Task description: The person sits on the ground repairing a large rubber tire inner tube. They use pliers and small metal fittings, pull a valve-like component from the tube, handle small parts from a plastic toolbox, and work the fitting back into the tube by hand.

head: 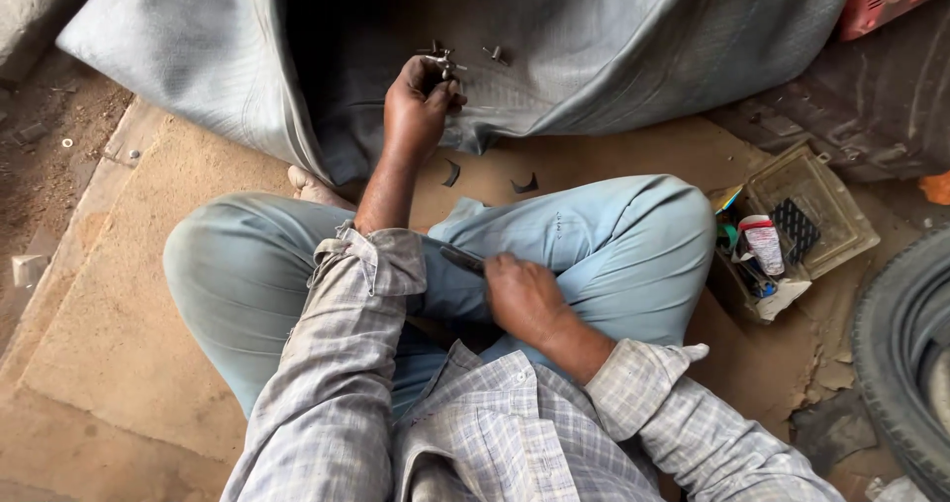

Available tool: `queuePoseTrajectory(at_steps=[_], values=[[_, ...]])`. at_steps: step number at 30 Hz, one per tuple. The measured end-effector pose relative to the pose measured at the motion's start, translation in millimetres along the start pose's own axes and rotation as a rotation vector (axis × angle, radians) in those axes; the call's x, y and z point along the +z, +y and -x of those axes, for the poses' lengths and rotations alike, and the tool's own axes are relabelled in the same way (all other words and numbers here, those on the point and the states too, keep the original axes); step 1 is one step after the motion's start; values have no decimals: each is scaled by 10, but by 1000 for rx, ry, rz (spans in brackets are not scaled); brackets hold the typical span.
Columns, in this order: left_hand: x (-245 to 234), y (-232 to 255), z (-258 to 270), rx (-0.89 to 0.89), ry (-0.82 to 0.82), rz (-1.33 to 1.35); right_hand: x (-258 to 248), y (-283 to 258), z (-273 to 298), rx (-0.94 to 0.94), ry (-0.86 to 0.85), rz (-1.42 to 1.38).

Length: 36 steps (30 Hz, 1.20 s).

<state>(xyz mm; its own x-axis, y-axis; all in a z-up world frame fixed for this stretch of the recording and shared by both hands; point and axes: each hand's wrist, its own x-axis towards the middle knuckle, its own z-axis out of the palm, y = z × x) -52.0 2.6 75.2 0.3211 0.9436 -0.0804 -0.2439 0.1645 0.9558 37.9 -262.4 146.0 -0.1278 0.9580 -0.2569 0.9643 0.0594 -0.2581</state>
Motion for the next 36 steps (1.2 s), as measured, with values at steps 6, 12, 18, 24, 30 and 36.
queuePoseTrajectory(at_steps=[6,12,18,24,30,36], values=[[18,51,-16,65,-44,91,-41,384,-61,240,-42,-406],[-40,126,-48,-50,-78,152,-580,542,-229,183,-127,-1633],[10,199,-46,-194,41,-106,-887,426,-513,113,-18,-1894],[88,374,-18,-262,82,-145,-729,420,-882,202,200,-1775],[49,125,-91,-110,70,-202,-941,19,-1039,-31,661,-1141],[51,-94,-213,14,192,-394,-465,168,-1298,97,598,-1160]])
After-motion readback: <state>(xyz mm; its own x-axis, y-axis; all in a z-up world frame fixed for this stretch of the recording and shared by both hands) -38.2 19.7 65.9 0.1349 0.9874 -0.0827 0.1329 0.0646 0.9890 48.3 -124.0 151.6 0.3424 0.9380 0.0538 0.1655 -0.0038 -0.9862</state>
